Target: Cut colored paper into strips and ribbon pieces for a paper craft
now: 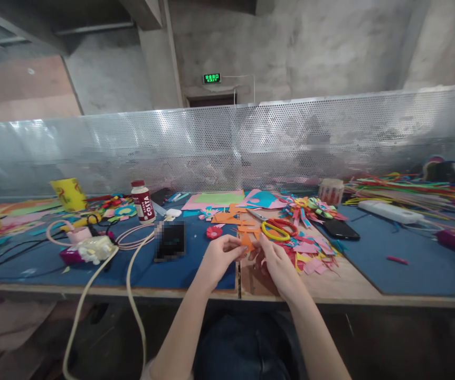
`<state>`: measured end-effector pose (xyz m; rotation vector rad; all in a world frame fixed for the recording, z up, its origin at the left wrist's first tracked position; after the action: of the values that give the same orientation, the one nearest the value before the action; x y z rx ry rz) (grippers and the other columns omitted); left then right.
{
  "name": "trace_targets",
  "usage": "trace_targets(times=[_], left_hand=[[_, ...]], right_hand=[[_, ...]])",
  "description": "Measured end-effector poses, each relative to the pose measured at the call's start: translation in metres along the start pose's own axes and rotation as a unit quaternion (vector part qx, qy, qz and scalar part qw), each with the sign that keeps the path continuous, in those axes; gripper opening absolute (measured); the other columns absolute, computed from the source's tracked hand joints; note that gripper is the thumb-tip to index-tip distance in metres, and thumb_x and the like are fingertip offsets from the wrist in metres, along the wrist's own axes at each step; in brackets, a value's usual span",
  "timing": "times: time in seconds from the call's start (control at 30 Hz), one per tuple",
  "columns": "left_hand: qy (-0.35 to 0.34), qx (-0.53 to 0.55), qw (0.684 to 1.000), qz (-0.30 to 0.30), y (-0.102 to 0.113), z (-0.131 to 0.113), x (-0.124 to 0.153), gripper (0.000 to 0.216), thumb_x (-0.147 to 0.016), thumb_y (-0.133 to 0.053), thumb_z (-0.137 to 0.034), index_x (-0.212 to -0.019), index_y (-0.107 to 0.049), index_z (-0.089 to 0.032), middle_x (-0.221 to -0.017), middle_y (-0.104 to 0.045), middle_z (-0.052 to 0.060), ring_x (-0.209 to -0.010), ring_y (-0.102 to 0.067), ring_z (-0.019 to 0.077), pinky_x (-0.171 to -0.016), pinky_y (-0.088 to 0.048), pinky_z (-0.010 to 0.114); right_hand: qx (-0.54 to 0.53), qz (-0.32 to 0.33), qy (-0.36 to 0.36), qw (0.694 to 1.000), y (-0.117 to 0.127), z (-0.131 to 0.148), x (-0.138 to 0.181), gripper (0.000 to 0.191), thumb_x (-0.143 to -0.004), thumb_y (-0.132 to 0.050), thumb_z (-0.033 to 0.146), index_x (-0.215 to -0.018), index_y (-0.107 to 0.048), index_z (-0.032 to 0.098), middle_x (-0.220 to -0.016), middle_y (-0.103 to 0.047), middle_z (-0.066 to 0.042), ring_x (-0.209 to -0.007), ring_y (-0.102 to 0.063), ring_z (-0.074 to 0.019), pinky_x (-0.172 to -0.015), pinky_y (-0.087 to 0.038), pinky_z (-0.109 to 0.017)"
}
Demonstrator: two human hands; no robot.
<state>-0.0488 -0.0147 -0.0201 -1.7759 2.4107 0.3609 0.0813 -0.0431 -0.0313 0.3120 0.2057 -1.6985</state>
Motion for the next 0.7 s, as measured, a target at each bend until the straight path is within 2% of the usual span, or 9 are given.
trace_targets(times=[0.13, 0.33, 0.4, 0.5, 0.63, 0.7], left_hand=[[-0.011, -0.005, 1.000, 0.023, -0.004, -0.002, 0.002, 0.018, -0.074, -0.061, -0.030, -0.080, -0.057, -0.014, -0.073, -0.064, 0.002, -0.069, -0.059, 0.0138, -0.063, -0.045, 0.023], [-0.027, -0.029, 0.998, 0.054, -0.008, -0.005, 0.004, 0.012, -0.076, -0.055, -0.028, -0.074, -0.056, -0.016, -0.066, -0.056, -0.002, -0.062, -0.053, 0.0107, -0.061, -0.042, 0.022], [-0.025, -0.032, 0.998, 0.039, -0.006, -0.005, 0.004, 0.012, -0.075, -0.055, -0.028, -0.073, -0.056, -0.016, -0.065, -0.056, -0.003, -0.061, -0.053, 0.0108, -0.060, -0.043, 0.022], [-0.021, -0.029, 0.999, 0.010, -0.002, -0.004, 0.003, 0.013, -0.075, -0.055, -0.029, -0.074, -0.055, -0.016, -0.063, -0.055, -0.002, -0.059, -0.052, 0.0115, -0.058, -0.043, 0.022], [-0.018, -0.025, 1.000, 0.005, -0.001, -0.002, 0.002, 0.012, -0.075, -0.055, -0.028, -0.075, -0.055, -0.016, -0.063, -0.056, -0.002, -0.060, -0.052, 0.0116, -0.057, -0.042, 0.022], [-0.015, -0.025, 1.000, 0.010, -0.002, -0.001, 0.002, 0.012, -0.075, -0.055, -0.028, -0.075, -0.056, -0.016, -0.064, -0.057, -0.002, -0.061, -0.053, 0.0114, -0.058, -0.042, 0.022]], right_hand=[[0.078, 0.000, 0.042, 0.996, 0.000, 0.008, 0.001, 0.026, -0.078, -0.052, 0.041, -0.070, -0.057, 0.018, -0.063, -0.057, 0.000, -0.058, -0.052, -0.0144, -0.053, -0.038, -0.025], [0.110, -0.105, 0.095, 0.984, 0.011, 0.016, 0.006, 0.006, -0.072, -0.049, 0.022, -0.077, -0.051, 0.019, -0.070, -0.053, 0.001, -0.058, -0.048, -0.0140, -0.054, -0.039, -0.026], [0.129, -0.134, 0.133, 0.974, 0.015, 0.022, 0.009, 0.010, -0.069, -0.045, 0.015, -0.075, -0.051, 0.020, -0.072, -0.052, 0.000, -0.061, -0.047, -0.0146, -0.057, -0.038, -0.027], [0.148, -0.118, 0.169, 0.967, 0.016, 0.027, 0.010, 0.017, -0.068, -0.039, 0.011, -0.059, -0.049, 0.021, -0.068, -0.053, -0.002, -0.071, -0.049, -0.0181, -0.066, -0.038, -0.031], [0.106, -0.133, 0.176, 0.970, 0.023, 0.026, 0.010, 0.018, -0.061, -0.040, 0.007, -0.052, -0.046, 0.021, -0.086, -0.056, -0.005, -0.091, -0.049, -0.0213, -0.079, -0.037, -0.036], [0.093, -0.145, 0.178, 0.969, 0.025, 0.026, 0.011, 0.017, -0.057, -0.041, 0.005, -0.050, -0.043, 0.021, -0.090, -0.055, -0.005, -0.094, -0.049, -0.0220, -0.083, -0.035, -0.038]])
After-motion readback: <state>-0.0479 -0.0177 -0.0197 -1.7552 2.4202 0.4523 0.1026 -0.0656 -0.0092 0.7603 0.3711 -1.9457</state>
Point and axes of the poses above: each hand's wrist, its own x-axis away from the middle knuckle, its own y-axis out of the back of the hand, z = x × y, the point moved 7 cm from there along -x, towards the middle knuckle
